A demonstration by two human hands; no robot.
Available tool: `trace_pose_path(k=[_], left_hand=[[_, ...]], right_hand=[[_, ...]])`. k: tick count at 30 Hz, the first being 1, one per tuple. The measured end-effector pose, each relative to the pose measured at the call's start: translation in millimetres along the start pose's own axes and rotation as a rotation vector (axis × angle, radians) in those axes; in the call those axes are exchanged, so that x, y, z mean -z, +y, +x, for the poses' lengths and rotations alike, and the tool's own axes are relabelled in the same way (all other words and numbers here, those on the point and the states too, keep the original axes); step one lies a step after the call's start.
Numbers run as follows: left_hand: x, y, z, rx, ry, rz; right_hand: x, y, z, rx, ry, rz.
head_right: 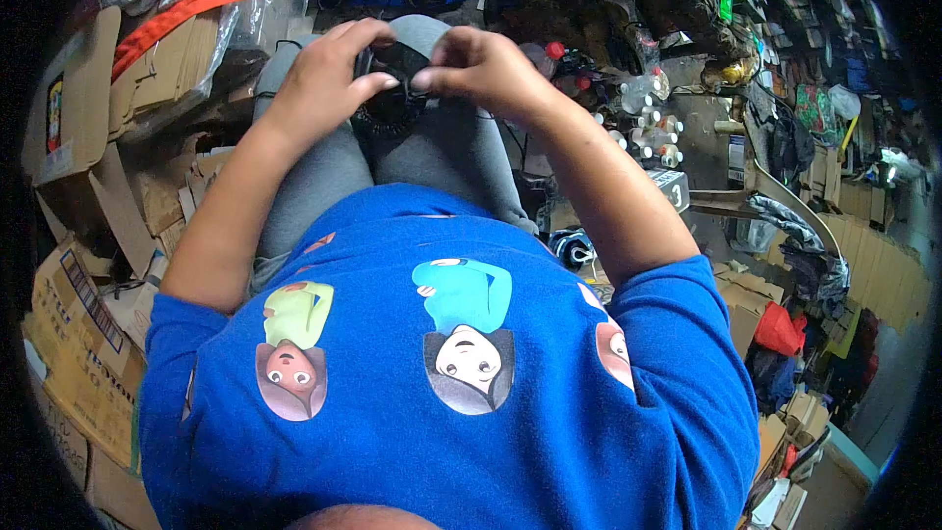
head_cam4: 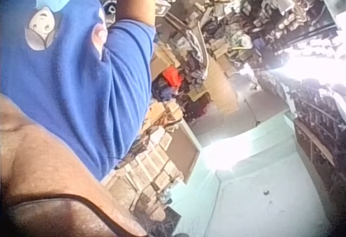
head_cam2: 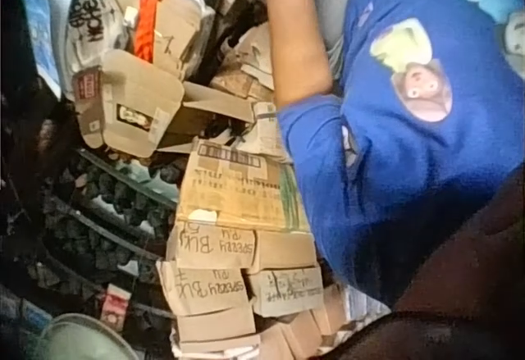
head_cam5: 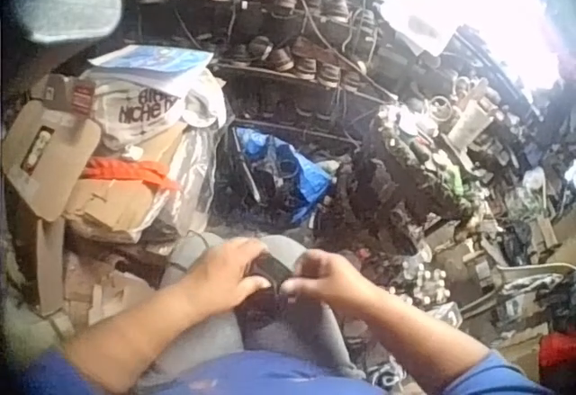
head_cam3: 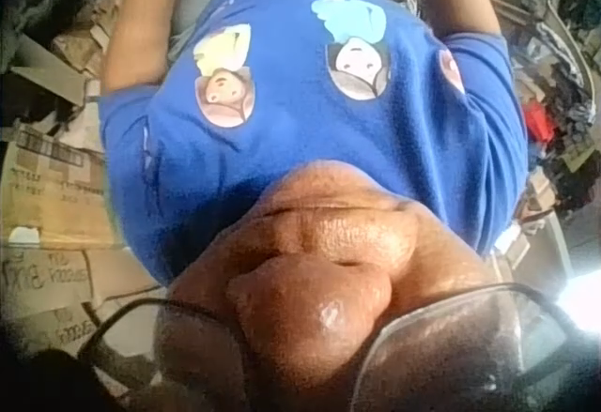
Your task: The person is manually stitching a black leather shoe part using a needle and thread.
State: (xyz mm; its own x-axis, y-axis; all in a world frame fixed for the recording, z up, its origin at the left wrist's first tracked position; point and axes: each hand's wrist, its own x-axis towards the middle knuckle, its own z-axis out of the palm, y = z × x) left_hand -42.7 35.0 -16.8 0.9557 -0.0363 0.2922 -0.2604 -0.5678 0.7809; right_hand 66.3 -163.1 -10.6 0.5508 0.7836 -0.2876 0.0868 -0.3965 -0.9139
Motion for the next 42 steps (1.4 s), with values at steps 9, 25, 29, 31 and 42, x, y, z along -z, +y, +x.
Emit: trace_pose_path(k=[9, 25, 29, 31, 42], left_hand=[[45.6, 6.6, -48.8, 0.23, 0.006, 0.392], [-0.7, 6.5, 1.4, 0.518, 0.212, -1.406], [17.6, -7.6, -7.1, 0.54, 0.109, -1.376], [20.1, -12.3, -9.0, 0.489, 0.069, -1.344], [122.7, -10.7, -66.8, 0.317, 0.013, -0.005]], right_hand=[[8.2, 17.7, -13.5, 0.223, 0.098, -0.435], [-3.0, 4.6, -17.9, -0.037, 0.142, 1.262], [9.7, 0.5, -33.6, 0.014, 0.129, 1.117], [9.7, -0.1, -34.8, -0.011, 0.149, 1.115], [113.6, 44.9, -74.2, -0.252, 0.174, -0.703]])
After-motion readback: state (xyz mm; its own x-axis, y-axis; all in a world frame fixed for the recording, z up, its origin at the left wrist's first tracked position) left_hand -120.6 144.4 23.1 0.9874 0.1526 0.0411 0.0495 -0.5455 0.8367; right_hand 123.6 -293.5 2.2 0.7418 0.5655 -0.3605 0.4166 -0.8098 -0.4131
